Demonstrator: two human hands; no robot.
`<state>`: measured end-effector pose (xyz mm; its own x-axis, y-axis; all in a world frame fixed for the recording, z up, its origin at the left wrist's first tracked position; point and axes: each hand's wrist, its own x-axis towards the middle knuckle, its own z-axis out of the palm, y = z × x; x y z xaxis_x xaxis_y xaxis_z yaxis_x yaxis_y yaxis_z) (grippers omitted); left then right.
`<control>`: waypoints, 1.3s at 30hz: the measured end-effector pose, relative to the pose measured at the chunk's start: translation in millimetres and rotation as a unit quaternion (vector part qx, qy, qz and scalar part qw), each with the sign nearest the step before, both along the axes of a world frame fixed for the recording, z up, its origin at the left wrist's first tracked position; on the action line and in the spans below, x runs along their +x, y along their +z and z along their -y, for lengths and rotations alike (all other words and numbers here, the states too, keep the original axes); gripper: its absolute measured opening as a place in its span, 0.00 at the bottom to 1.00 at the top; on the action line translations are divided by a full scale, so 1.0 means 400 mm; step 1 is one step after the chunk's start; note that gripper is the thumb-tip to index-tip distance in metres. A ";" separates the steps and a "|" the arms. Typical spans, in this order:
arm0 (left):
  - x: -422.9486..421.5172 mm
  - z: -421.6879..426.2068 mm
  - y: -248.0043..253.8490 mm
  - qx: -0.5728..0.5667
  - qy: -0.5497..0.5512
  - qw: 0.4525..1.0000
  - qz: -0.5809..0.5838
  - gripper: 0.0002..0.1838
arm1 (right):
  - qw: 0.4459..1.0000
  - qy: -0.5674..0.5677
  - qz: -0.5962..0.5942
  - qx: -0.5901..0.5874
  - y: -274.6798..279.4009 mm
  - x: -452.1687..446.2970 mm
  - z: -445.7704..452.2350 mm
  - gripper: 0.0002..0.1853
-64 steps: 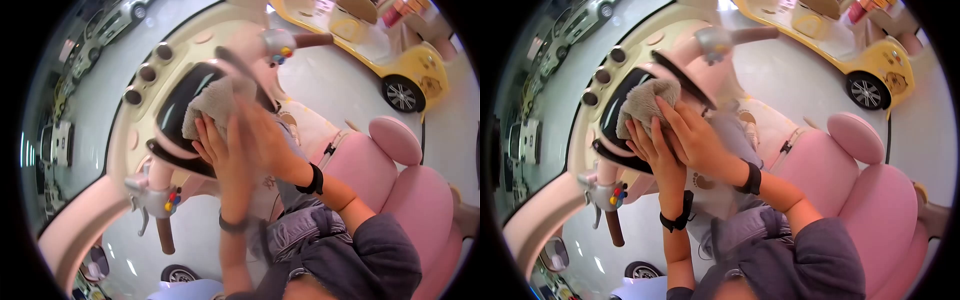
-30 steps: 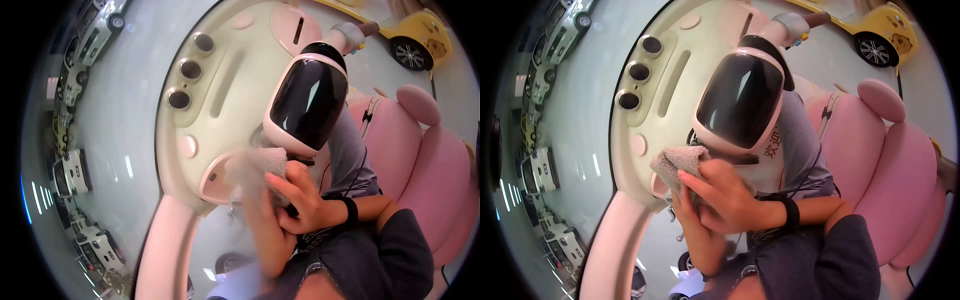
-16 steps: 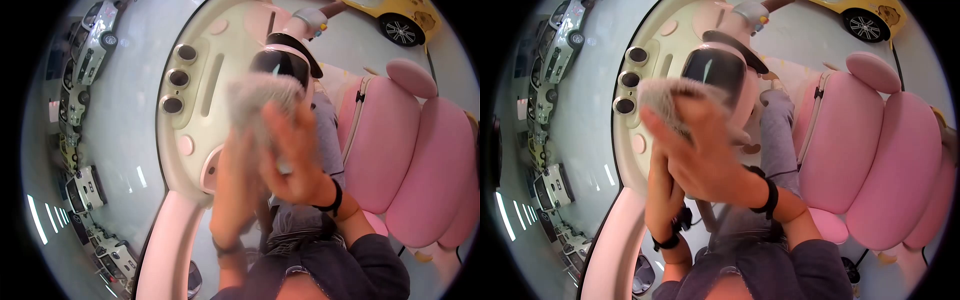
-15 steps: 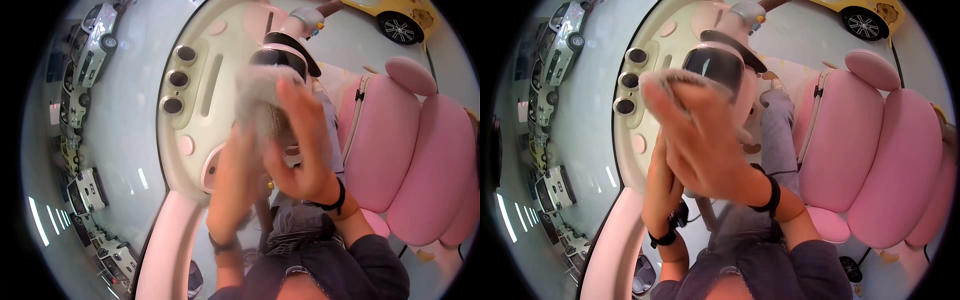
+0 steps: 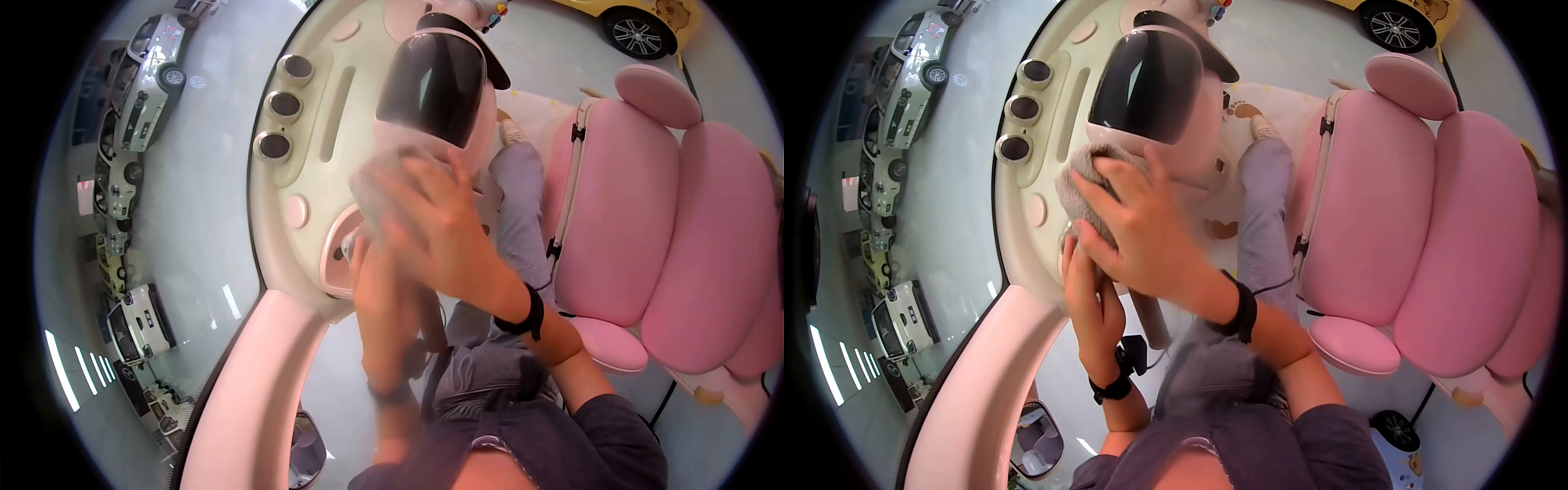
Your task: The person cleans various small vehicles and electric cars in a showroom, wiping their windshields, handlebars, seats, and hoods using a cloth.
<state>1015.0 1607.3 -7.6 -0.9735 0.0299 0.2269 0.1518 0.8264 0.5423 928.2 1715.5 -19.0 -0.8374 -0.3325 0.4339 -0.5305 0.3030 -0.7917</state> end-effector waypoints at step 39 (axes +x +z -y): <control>0.523 -0.209 -0.417 0.286 0.044 0.957 0.028 0.24 | 0.973 -0.172 -0.060 -0.140 -0.239 0.626 -0.279 0.13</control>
